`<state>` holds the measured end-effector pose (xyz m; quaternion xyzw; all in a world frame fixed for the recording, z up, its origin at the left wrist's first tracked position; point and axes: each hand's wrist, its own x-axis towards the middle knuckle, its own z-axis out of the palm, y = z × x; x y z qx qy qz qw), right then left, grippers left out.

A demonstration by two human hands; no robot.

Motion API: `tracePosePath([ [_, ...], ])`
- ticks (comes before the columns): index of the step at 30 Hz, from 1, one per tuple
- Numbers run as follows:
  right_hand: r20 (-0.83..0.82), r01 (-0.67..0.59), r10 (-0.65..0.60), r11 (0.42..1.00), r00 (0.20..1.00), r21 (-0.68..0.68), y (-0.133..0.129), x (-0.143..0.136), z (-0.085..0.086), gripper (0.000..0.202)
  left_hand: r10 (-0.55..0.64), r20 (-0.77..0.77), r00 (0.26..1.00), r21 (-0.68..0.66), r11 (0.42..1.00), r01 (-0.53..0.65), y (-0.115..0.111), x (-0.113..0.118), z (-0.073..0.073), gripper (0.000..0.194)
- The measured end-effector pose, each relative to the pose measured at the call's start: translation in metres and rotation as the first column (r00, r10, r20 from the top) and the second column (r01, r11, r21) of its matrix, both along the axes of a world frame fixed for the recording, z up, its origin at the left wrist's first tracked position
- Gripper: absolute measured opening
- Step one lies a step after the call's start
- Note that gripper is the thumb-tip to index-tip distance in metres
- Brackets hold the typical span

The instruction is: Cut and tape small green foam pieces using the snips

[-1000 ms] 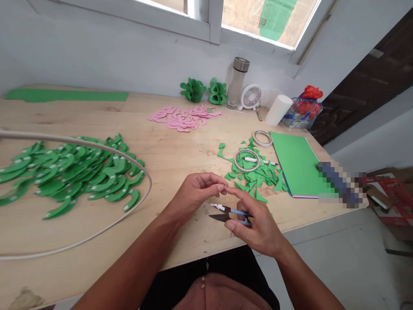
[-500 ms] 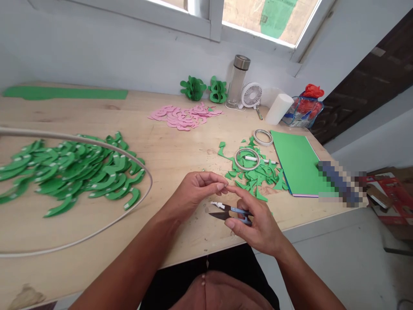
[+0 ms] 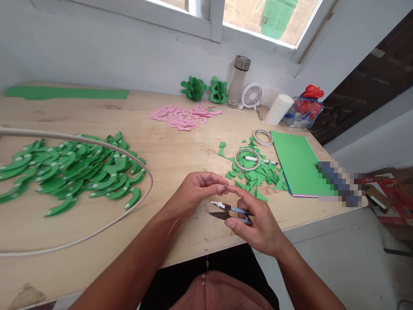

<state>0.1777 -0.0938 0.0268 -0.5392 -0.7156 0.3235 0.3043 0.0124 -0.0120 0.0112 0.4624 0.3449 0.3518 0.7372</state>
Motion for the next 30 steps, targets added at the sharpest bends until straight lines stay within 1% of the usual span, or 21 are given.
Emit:
tracePosePath([
  [9,0.001,-0.001,0.001,1.000,1.000,0.011,0.0009,-0.0012,0.0016,0.050,0.003,-0.005,1.000,0.003,1.000,-0.003,0.0002,0.0000,-0.0013,0.014],
  [16,0.028,0.026,-0.025,0.999,0.999,-0.030,0.0006,-0.0009,0.0024,0.052,-0.006,-0.002,1.000,-0.004,1.000,0.006,0.0011,-0.0012,-0.0040,0.014],
  [23,0.035,0.033,-0.032,0.999,0.999,-0.036,0.0016,-0.0015,0.0038,0.052,-0.013,0.007,1.000,-0.009,1.000,0.013,0.0014,-0.0016,-0.0055,0.015],
  [30,0.053,0.030,-0.029,0.999,0.998,-0.026,0.0022,-0.0019,0.0071,0.051,-0.001,-0.012,1.000,0.016,1.000,0.001,0.0007,-0.0004,-0.0037,0.012],
])
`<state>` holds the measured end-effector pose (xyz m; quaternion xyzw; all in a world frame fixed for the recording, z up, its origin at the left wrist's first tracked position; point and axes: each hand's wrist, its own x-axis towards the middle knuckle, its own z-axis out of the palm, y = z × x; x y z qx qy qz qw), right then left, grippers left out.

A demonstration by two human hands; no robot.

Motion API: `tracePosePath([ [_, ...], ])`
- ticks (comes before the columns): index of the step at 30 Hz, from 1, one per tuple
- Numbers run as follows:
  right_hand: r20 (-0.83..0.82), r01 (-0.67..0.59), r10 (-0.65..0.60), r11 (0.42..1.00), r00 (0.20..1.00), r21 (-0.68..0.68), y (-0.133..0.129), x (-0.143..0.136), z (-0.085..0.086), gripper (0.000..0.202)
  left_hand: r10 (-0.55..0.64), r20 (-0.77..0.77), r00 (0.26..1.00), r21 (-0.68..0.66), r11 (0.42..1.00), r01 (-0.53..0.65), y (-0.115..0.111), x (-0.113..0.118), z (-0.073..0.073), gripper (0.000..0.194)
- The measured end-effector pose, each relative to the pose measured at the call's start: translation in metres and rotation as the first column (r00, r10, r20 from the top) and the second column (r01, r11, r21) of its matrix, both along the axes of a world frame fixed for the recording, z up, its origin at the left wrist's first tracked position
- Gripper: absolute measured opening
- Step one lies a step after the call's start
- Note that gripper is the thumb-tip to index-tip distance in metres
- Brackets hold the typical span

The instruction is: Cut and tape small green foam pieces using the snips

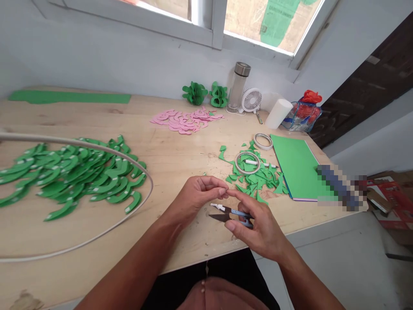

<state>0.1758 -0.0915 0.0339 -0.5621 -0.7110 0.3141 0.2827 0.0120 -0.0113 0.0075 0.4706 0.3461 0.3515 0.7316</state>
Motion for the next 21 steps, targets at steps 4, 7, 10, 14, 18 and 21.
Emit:
tracePosePath([
  [4,0.007,0.009,-0.009,1.000,1.000,-0.010,-0.0009,0.0000,-0.0009,0.051,0.018,-0.009,1.000,0.034,0.999,-0.017,-0.0015,0.0010,0.0020,0.012],
  [7,0.014,0.018,-0.018,1.000,1.000,-0.005,-0.0013,0.0001,-0.0021,0.051,0.045,-0.022,0.999,0.071,0.997,-0.043,-0.0032,0.0025,0.0037,0.012],
  [10,0.018,0.019,-0.019,1.000,1.000,-0.008,-0.0010,0.0000,-0.0030,0.051,0.084,-0.058,0.995,0.140,0.987,-0.075,-0.0048,0.0039,0.0042,0.012],
  [14,-0.003,0.057,-0.058,0.998,0.998,-0.040,0.0011,-0.0013,-0.0043,0.050,0.118,-0.142,0.983,0.264,0.962,-0.077,-0.0060,0.0043,0.0006,0.009],
  [18,-0.091,0.060,-0.066,0.996,0.994,-0.073,0.0015,-0.0039,-0.0052,0.052,0.192,-0.170,0.967,0.359,0.926,-0.121,-0.0073,0.0047,-0.0037,0.009],
  [21,-0.162,0.040,-0.058,0.993,0.985,-0.114,0.0002,-0.0064,-0.0060,0.056,0.211,-0.139,0.967,0.285,0.944,-0.165,-0.0078,0.0064,-0.0025,0.010],
])
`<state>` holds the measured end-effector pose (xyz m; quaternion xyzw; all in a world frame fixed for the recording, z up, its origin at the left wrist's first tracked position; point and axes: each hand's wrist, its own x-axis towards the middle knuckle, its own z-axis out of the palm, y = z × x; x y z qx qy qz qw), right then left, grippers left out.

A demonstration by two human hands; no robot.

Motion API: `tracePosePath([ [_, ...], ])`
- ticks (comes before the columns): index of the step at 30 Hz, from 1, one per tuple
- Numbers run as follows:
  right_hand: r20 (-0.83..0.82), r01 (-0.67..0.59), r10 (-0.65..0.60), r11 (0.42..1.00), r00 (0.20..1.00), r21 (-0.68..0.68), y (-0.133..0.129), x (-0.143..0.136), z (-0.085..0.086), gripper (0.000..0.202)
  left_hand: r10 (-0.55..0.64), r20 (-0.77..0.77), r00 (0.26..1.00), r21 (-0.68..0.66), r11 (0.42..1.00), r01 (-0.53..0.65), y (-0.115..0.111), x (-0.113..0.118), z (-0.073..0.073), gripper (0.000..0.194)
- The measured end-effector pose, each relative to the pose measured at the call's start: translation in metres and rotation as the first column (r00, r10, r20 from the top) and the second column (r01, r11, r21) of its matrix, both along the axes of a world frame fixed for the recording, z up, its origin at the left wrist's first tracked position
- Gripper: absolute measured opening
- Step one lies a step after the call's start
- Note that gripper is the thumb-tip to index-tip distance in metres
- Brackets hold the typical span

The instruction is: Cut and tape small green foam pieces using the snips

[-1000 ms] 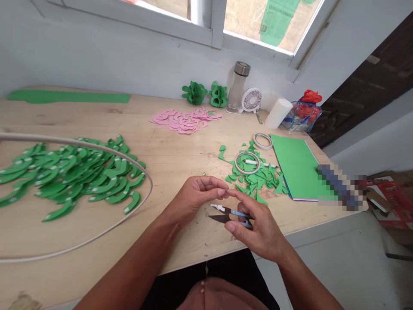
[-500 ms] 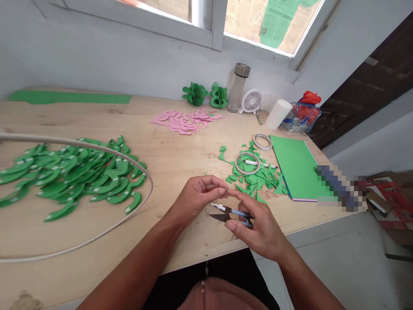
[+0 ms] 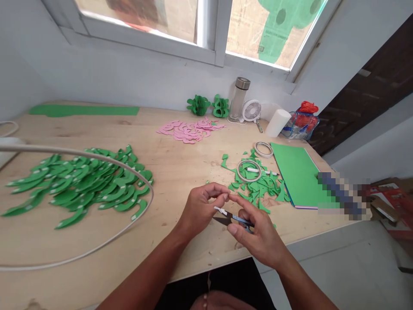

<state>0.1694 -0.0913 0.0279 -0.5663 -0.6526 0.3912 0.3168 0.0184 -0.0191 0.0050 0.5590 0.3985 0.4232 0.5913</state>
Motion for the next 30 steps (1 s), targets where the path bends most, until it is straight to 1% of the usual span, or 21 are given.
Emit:
tracePosePath([
  [4,-0.040,-0.021,0.021,1.000,0.999,0.012,-0.001,-0.003,-0.002,0.059,0.036,0.124,0.992,-0.144,0.989,-0.018,0.001,0.002,0.006,0.009],
  [8,-0.052,-0.018,0.020,0.999,0.998,0.040,-0.003,0.000,-0.005,0.059,0.059,0.177,0.982,-0.214,0.977,-0.020,0.003,0.003,0.007,0.011],
  [11,-0.037,0.057,-0.054,0.994,0.998,0.097,-0.004,0.007,-0.008,0.059,0.056,0.212,0.976,-0.267,0.964,0.003,0.004,0.003,0.004,0.015],
  [14,0.068,0.183,-0.201,0.960,0.977,0.211,-0.002,0.020,-0.012,0.058,0.035,0.237,0.971,-0.277,0.960,0.033,0.005,0.003,0.001,0.018],
  [17,0.198,0.296,-0.365,0.904,0.910,0.308,0.007,0.035,-0.018,0.056,0.020,0.236,0.972,-0.273,0.961,0.047,0.006,0.003,-0.001,0.021],
  [20,0.279,0.410,-0.503,0.850,0.818,0.332,0.021,0.050,-0.024,0.053,0.013,0.227,0.974,-0.273,0.961,0.051,0.006,0.002,-0.002,0.023],
  [21,0.317,0.430,-0.531,0.838,0.786,0.336,0.026,0.054,-0.025,0.052,0.009,0.226,0.974,-0.271,0.961,0.054,0.006,0.002,-0.002,0.024],
  [23,0.390,0.451,-0.562,0.824,0.730,0.343,0.037,0.062,-0.029,0.052,0.005,0.232,0.973,-0.270,0.961,0.060,0.007,0.002,-0.003,0.024],
  [25,0.464,0.438,-0.564,0.824,0.683,0.359,0.046,0.067,-0.032,0.050,0.003,0.237,0.972,-0.271,0.961,0.063,0.007,0.002,-0.003,0.023],
  [30,0.568,0.406,-0.562,0.827,0.601,0.388,0.061,0.069,-0.041,0.049,-0.011,0.219,0.976,-0.259,0.963,0.069,0.007,0.001,-0.004,0.023],
])
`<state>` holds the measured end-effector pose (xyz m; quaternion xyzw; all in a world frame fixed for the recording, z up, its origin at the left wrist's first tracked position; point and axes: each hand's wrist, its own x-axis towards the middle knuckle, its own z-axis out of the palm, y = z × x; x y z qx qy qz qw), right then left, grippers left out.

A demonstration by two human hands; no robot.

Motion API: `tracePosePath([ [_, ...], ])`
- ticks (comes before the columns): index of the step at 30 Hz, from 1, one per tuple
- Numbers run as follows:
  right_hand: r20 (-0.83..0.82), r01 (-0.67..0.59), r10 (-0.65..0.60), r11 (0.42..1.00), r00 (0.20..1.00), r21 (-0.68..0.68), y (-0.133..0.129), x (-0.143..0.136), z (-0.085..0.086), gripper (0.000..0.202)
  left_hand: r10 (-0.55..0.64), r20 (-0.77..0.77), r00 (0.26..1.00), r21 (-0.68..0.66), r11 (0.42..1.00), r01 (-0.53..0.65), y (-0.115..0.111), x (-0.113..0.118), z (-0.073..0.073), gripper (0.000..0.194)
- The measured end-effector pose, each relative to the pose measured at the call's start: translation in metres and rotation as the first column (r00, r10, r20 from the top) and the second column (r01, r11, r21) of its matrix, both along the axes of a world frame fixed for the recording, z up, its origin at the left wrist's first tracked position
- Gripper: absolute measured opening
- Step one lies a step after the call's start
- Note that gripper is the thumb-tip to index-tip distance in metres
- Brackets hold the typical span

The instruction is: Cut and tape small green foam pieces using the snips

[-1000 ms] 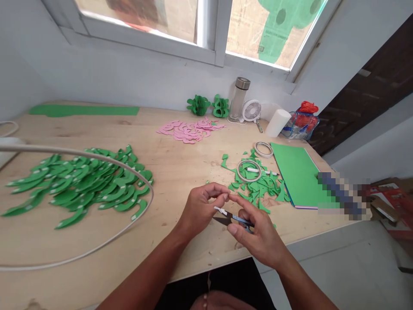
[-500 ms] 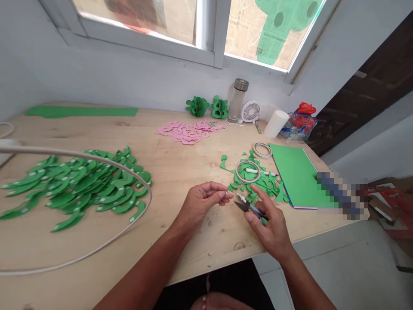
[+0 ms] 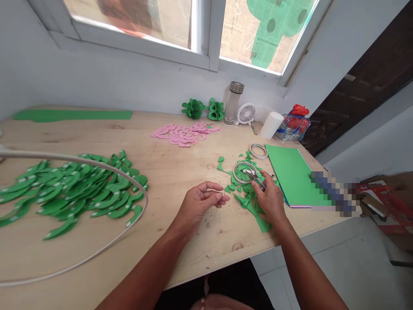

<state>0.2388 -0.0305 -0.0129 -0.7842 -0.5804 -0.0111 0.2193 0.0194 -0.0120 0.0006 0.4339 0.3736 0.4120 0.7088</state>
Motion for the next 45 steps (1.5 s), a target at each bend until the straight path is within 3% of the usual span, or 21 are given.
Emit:
tracePosePath([
  [9,0.217,0.014,0.016,0.991,0.976,-0.133,0.002,-0.009,-0.004,0.044,0.004,0.015,1.000,0.000,1.000,-0.004,-0.001,-0.001,0.002,0.024],
  [17,0.277,-0.039,0.028,0.999,0.960,0.035,-0.013,-0.005,-0.002,0.037,0.048,-0.001,0.999,0.078,0.996,-0.048,-0.004,-0.002,0.009,0.023],
  [20,0.171,-0.106,0.071,0.973,0.983,0.206,-0.020,-0.013,0.007,0.030,0.049,-0.005,0.999,0.097,0.994,-0.048,-0.005,-0.003,0.011,0.023],
  [22,-0.012,-0.253,0.267,0.925,0.964,0.284,-0.023,-0.024,0.018,0.024,0.023,-0.002,1.000,0.094,0.995,-0.023,-0.005,-0.004,0.012,0.023],
  [24,-0.201,-0.421,0.491,0.853,0.848,0.307,-0.024,-0.039,0.028,0.021,-0.012,0.014,1.000,0.090,0.996,0.011,-0.004,-0.005,0.011,0.025],
  [27,-0.345,-0.552,0.643,0.765,0.683,0.333,-0.021,-0.058,0.038,0.019,-0.074,0.070,0.995,0.081,0.994,0.068,-0.002,-0.006,0.008,0.028],
  [30,-0.397,-0.597,0.695,0.719,0.600,0.355,-0.016,-0.068,0.039,0.019,-0.131,0.132,0.983,0.072,0.990,0.123,0.000,-0.008,0.007,0.029],
  [33,-0.407,-0.616,0.717,0.696,0.566,0.368,-0.012,-0.069,0.036,0.019,-0.164,0.162,0.973,0.044,0.986,0.159,0.001,-0.009,0.007,0.029],
  [45,-0.387,-0.632,0.747,0.664,0.541,0.400,-0.009,-0.067,0.025,0.013,-0.155,0.226,0.962,-0.101,0.978,0.182,0.001,-0.009,0.007,0.031],
])
